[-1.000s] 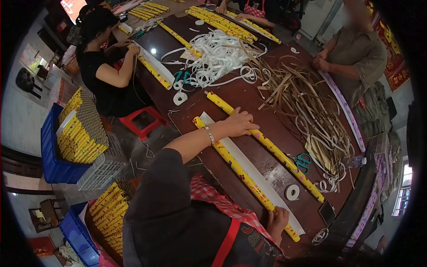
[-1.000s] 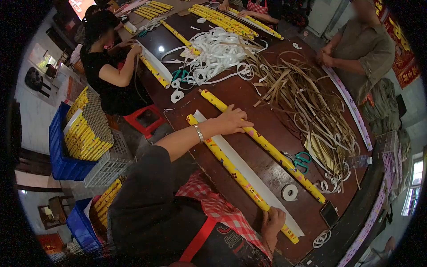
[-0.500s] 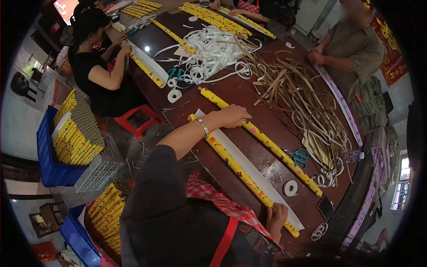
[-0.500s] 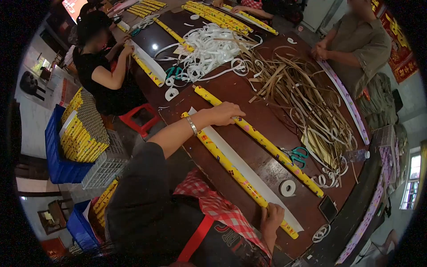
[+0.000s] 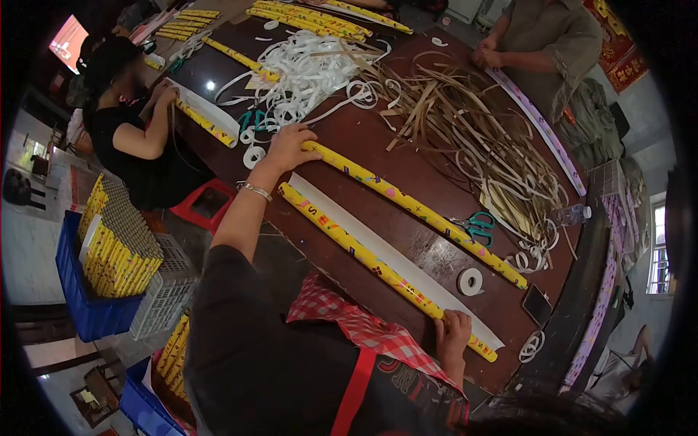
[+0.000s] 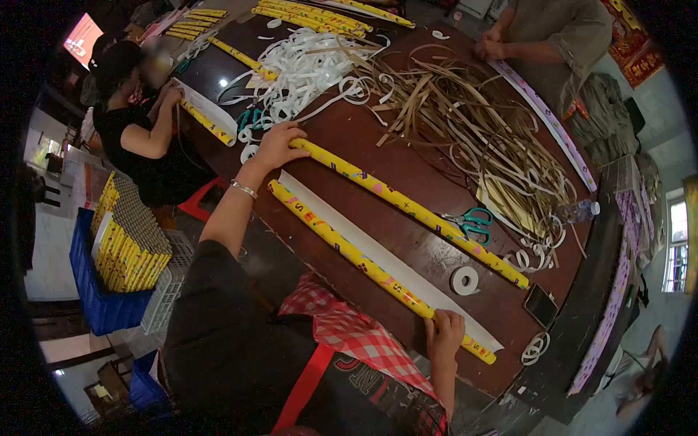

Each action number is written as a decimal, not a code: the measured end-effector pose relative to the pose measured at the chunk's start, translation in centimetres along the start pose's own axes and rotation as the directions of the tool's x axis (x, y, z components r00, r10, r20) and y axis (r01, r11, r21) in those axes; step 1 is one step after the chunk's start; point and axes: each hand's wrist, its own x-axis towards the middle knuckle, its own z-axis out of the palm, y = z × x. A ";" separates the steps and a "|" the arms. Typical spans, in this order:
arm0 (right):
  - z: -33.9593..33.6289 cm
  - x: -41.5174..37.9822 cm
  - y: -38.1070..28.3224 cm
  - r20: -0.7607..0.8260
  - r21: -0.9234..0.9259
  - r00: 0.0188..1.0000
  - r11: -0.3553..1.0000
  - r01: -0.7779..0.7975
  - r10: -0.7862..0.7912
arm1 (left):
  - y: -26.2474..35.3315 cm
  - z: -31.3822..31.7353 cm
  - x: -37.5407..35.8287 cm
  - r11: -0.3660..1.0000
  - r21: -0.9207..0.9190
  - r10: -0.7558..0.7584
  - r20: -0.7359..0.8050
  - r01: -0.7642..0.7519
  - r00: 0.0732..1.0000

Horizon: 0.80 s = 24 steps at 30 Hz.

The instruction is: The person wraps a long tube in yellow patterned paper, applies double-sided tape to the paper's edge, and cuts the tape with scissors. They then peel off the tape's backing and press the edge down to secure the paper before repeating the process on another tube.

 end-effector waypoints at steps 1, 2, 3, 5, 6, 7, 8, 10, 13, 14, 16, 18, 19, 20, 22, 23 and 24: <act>-0.1 0.0 0.0 0.001 -0.002 1.000 1.000 -0.004 0.004 | -0.1 -0.2 -0.1 0.999 -0.034 -0.026 0.033 0.027 0.999; -0.1 0.0 -0.1 0.004 0.001 1.000 1.000 -0.003 0.003 | -0.2 -0.2 -0.2 0.996 -0.066 -0.050 0.066 0.055 0.997; -0.2 0.1 -0.2 0.006 0.004 1.000 1.000 -0.003 0.003 | -0.3 -0.1 -0.1 0.996 -0.066 -0.049 0.069 0.053 0.996; -0.2 0.1 -0.3 0.011 0.005 1.000 1.000 -0.010 0.010 | -0.4 0.2 0.0 0.997 -0.062 -0.039 0.076 0.044 0.996; -0.2 0.2 -0.3 0.016 0.007 1.000 1.000 -0.016 0.016 | -0.7 0.7 0.2 0.997 -0.063 -0.037 0.078 0.042 0.996; -0.3 0.2 -0.3 0.015 0.007 1.000 1.000 -0.018 0.018 | -1.2 1.4 0.4 0.998 -0.048 -0.029 0.056 0.031 0.998; -0.3 0.1 -0.4 0.013 0.009 1.000 1.000 -0.015 0.015 | -1.3 1.6 0.5 0.999 -0.033 -0.019 0.034 0.020 0.999; -0.3 0.1 -0.4 0.009 0.011 1.000 1.000 -0.013 0.013 | -1.7 2.0 0.8 0.999 -0.033 -0.039 0.063 0.041 0.997; -0.3 0.0 -0.3 0.019 0.007 1.000 1.000 -0.018 0.018 | -2.5 2.9 1.2 0.995 -0.042 -0.080 0.125 0.086 0.989; -0.2 0.0 -0.3 0.016 0.000 1.000 1.000 -0.023 0.023 | -2.4 2.8 1.3 0.993 -0.051 -0.099 0.157 0.108 0.983; -0.2 0.1 -0.2 0.012 -0.006 1.000 1.000 -0.027 0.027 | -2.1 2.7 1.3 0.991 -0.046 -0.117 0.154 0.126 0.981; -0.2 0.1 -0.3 0.014 -0.004 0.999 0.999 -0.033 0.033 | -0.8 1.9 1.1 0.989 -0.042 -0.135 0.152 0.142 0.979; -0.1 0.0 -0.2 0.013 -0.004 0.999 0.999 -0.033 0.033 | -0.2 1.5 0.9 0.983 -0.056 -0.167 0.159 0.177 0.973; -0.1 0.0 -0.2 0.007 -0.003 0.999 0.999 -0.033 0.033 | 0.4 1.1 0.8 0.975 -0.070 -0.198 0.166 0.212 0.966; -0.1 -0.1 -0.1 0.001 -0.004 0.999 0.999 -0.033 0.033 | 1.5 0.5 0.7 0.971 -0.053 -0.222 0.173 0.234 0.960; 0.0 -0.1 -0.1 0.002 -0.006 1.000 1.000 -0.030 0.030 | 1.8 0.4 0.7 0.966 -0.036 -0.246 0.178 0.256 0.953; 0.0 -0.1 -0.1 0.002 -0.007 1.000 1.000 -0.028 0.028 | 1.7 0.5 0.7 0.966 -0.036 -0.246 0.178 0.256 0.953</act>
